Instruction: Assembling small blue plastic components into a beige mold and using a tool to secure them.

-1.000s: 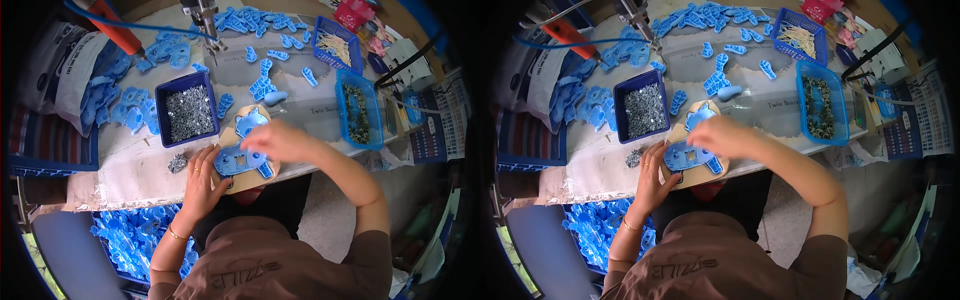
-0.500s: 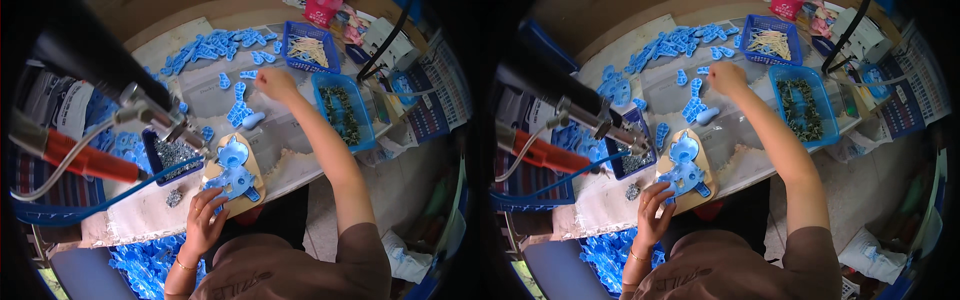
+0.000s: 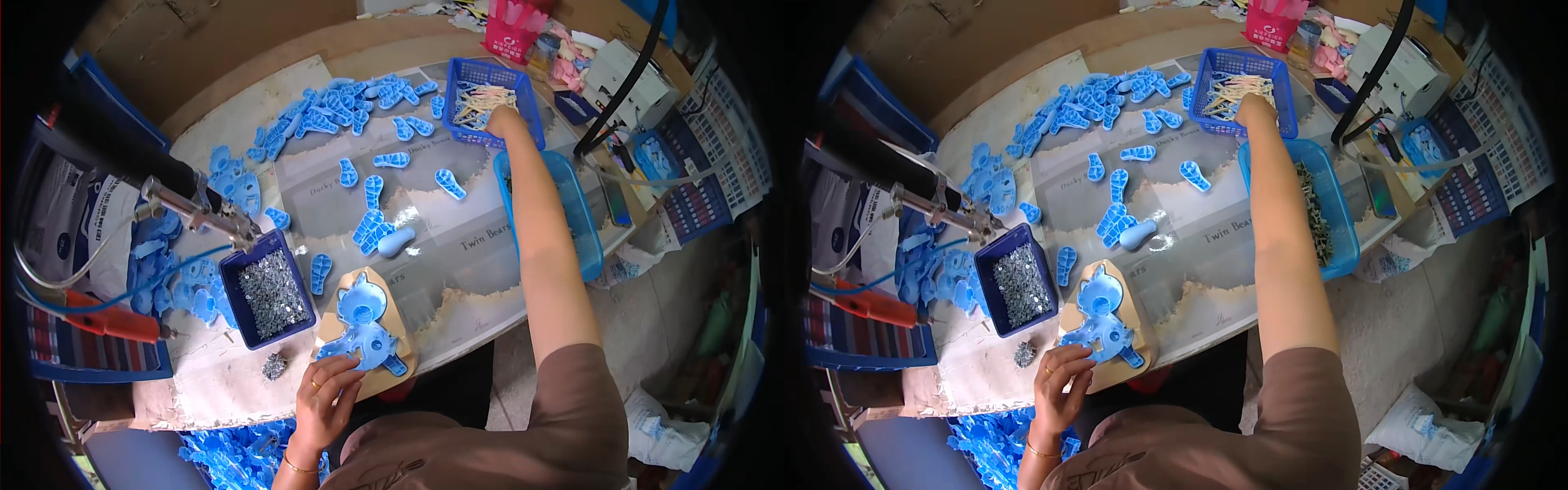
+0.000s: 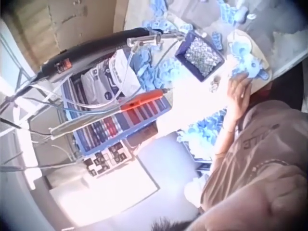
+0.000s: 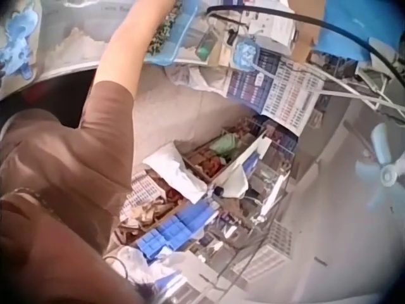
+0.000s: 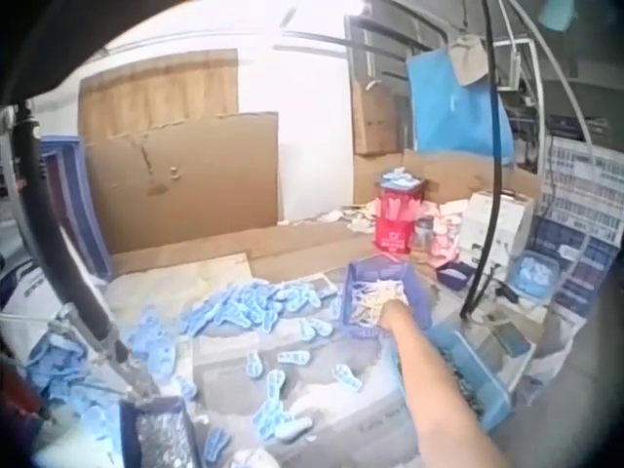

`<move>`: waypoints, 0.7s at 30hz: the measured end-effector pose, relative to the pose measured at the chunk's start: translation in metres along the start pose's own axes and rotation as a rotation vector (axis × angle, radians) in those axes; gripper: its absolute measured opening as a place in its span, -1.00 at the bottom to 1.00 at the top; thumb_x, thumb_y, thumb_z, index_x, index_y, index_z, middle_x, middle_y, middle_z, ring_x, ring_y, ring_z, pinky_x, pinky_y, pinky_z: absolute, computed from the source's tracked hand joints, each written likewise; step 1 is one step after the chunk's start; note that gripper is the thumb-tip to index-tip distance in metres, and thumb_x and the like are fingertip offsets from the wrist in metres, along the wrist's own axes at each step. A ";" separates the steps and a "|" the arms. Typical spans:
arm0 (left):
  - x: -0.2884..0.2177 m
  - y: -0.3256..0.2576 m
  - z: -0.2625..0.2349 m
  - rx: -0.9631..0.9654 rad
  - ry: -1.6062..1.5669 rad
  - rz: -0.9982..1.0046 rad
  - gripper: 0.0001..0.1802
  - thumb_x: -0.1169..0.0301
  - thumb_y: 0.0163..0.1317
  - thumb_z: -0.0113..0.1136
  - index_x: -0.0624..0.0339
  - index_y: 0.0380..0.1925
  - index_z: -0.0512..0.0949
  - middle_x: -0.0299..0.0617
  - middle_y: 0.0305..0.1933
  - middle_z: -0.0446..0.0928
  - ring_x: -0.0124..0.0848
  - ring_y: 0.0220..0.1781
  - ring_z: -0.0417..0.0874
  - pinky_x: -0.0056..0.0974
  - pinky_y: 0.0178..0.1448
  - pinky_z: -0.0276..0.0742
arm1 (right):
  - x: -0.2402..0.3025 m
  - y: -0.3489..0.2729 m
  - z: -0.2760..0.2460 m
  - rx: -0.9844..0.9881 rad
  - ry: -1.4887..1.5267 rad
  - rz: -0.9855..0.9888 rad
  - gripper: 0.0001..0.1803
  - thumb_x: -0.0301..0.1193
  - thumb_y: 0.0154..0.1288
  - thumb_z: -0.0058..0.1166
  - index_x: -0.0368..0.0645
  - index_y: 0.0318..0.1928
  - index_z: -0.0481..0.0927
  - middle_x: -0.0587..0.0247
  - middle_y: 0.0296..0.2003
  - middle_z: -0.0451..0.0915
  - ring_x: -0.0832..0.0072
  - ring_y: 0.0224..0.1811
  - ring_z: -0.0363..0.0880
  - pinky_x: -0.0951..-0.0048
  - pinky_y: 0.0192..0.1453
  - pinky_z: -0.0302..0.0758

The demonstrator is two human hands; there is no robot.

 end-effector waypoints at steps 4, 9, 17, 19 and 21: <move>0.001 0.010 0.005 0.018 0.004 0.048 -0.73 0.67 0.01 0.34 0.21 -0.25 0.65 -0.13 -0.06 0.64 -0.10 0.01 0.62 -0.12 0.08 0.55 | -0.048 0.059 0.023 -0.276 -0.048 -0.085 -0.69 -0.31 0.07 0.30 -0.22 -0.18 0.72 0.00 -0.14 0.70 0.18 -0.09 0.69 0.23 0.03 0.58; 0.002 0.010 0.009 0.041 -0.017 0.082 -0.74 0.66 0.01 0.34 0.23 -0.24 0.64 -0.12 -0.06 0.64 -0.09 0.01 0.62 -0.12 0.08 0.55 | -0.043 0.015 -0.024 -0.344 1.010 -0.471 -0.76 -0.42 0.04 0.42 -0.19 -0.31 0.63 0.35 -0.45 0.64 0.49 -0.40 0.60 0.42 -0.33 0.50; -0.016 0.036 0.020 0.068 -0.053 0.112 -0.53 0.60 0.16 0.29 0.26 0.11 0.51 0.01 0.11 0.57 -0.07 0.13 0.58 -0.11 0.12 0.53 | 0.057 -0.209 -0.054 0.415 1.250 -0.720 -0.72 -0.37 0.31 0.22 -0.19 -0.06 0.48 0.21 -0.30 0.70 0.57 -0.37 0.65 0.56 -0.30 0.57; -0.013 0.042 0.029 0.001 -0.385 -0.156 -0.36 0.52 0.26 0.24 0.25 0.34 0.28 0.05 0.17 0.54 -0.11 0.24 0.53 -0.11 0.16 0.52 | 0.083 -0.286 -0.021 0.773 1.297 -0.764 -0.76 -0.36 0.35 0.18 -0.18 -0.08 0.46 0.20 -0.31 0.70 0.54 -0.35 0.68 0.54 -0.30 0.59; -0.012 0.045 0.044 0.072 -0.394 -0.087 -0.29 0.48 0.36 0.15 0.24 0.45 0.08 0.02 0.12 0.57 -0.20 0.20 0.56 -0.19 0.17 0.53 | 0.087 -0.347 0.004 0.941 1.396 -0.794 -0.80 -0.37 0.34 0.20 -0.18 -0.15 0.49 0.21 -0.33 0.69 0.52 -0.31 0.69 0.52 -0.25 0.59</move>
Point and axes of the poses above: each hand's wrist, its own y-axis towards the middle knuckle, its own z-axis out of the palm, x = y × z, the point moved 5 cm from there along y, towards the middle knuckle
